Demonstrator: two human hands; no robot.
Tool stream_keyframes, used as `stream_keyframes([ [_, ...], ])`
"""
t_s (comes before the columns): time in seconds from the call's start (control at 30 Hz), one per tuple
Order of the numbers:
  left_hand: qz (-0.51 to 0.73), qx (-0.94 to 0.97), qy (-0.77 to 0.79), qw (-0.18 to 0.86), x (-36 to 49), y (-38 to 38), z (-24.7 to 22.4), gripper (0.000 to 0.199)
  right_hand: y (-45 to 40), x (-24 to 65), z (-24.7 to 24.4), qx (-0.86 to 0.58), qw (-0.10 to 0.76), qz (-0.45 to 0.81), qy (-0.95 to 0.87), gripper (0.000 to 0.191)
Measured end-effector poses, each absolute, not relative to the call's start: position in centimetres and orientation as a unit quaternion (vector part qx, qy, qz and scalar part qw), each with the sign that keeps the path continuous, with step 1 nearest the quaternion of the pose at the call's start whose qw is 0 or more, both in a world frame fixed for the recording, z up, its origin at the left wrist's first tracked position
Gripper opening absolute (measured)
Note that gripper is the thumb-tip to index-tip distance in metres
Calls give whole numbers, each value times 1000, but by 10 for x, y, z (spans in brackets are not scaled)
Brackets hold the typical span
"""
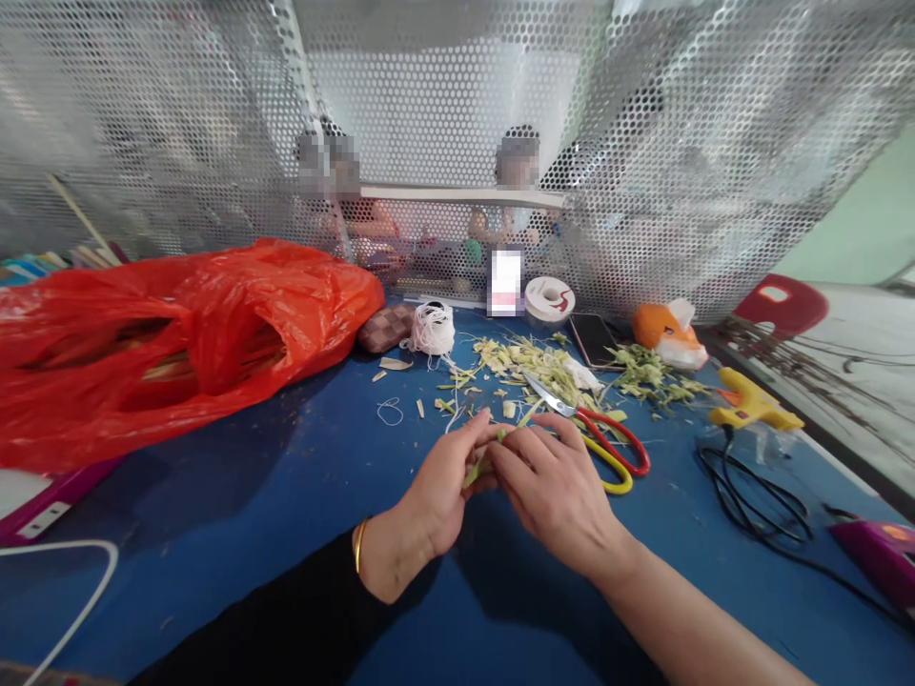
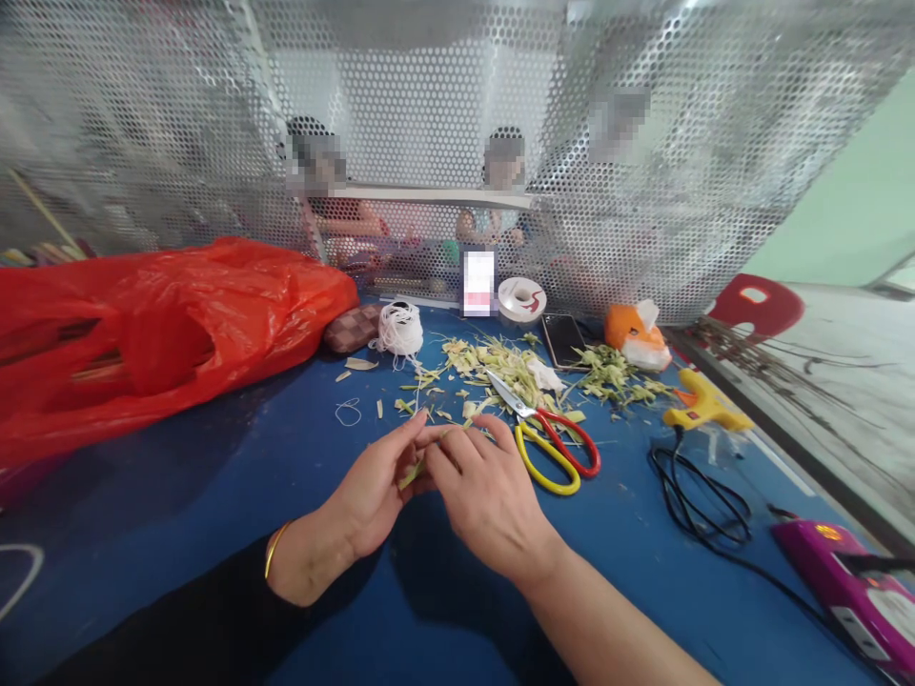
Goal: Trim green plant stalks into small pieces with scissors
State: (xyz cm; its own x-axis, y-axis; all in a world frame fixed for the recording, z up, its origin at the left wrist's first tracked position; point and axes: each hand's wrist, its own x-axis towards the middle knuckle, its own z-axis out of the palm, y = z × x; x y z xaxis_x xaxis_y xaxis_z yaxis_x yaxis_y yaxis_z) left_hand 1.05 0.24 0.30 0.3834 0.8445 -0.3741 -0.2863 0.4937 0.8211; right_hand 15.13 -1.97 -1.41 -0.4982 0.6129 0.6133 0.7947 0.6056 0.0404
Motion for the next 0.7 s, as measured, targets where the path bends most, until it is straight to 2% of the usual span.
stream_keyframes([
  [0.23,401,316,411,755,12,5,1,24,-24,150,-12,-454,375,-101,-802,12],
  [0.43,377,361,402,752,12,4,5,30,-23,151,-9,-518,451,-1,-726,11],
  [0.7,390,384,416,726,12,6,1,27,-20,152,-9,-546,525,164,-632,13],
])
